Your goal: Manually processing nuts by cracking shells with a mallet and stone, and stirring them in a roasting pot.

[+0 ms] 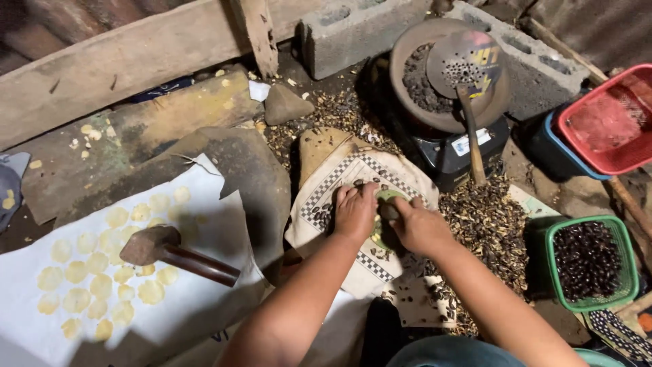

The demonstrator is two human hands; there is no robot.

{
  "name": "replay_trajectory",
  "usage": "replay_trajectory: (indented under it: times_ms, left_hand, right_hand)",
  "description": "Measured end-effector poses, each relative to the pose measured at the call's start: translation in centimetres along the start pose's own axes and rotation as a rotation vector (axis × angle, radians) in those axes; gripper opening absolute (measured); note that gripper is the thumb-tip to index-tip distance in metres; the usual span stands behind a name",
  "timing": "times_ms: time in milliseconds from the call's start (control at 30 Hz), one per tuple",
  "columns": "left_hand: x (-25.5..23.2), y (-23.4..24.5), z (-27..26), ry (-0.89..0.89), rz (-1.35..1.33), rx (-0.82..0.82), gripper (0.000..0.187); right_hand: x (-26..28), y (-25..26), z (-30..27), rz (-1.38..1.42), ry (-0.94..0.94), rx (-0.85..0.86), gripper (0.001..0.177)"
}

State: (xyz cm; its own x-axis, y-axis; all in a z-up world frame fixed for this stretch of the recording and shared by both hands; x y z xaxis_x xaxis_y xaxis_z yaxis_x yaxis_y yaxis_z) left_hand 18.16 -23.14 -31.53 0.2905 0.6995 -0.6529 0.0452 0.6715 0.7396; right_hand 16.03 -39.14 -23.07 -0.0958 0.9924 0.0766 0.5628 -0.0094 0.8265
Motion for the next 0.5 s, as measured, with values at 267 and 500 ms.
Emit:
replay_trajectory:
  times_ms: [267, 500]
  left_hand:
    - [0.2, 6.8, -2.3, -0.042, 0.150, -0.016, 0.041]
    - [2.5, 4.9, -2.8, -0.089, 0.096, -0.068, 0.019]
  right_hand:
    - [3.3, 3.2, -0.9, 0.081, 0.126, -0.231, 0.052]
    - [1.6, 2.4, 1.7, 0.363, 0.023, -0.120, 0.049]
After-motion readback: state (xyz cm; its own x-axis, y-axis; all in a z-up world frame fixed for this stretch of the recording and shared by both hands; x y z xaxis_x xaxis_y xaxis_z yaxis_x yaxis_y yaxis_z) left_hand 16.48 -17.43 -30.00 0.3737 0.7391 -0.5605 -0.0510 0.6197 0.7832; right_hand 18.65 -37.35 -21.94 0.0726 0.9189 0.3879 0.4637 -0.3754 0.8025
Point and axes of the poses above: each hand's wrist, its own z-axis towards the middle knuckle, its own y-axis out of the back of the hand, x = y × z, the point moved 3 cm from there along z, towards the middle knuckle, and after that the axes turned 6 degrees about -z, right-handed, at the moved point
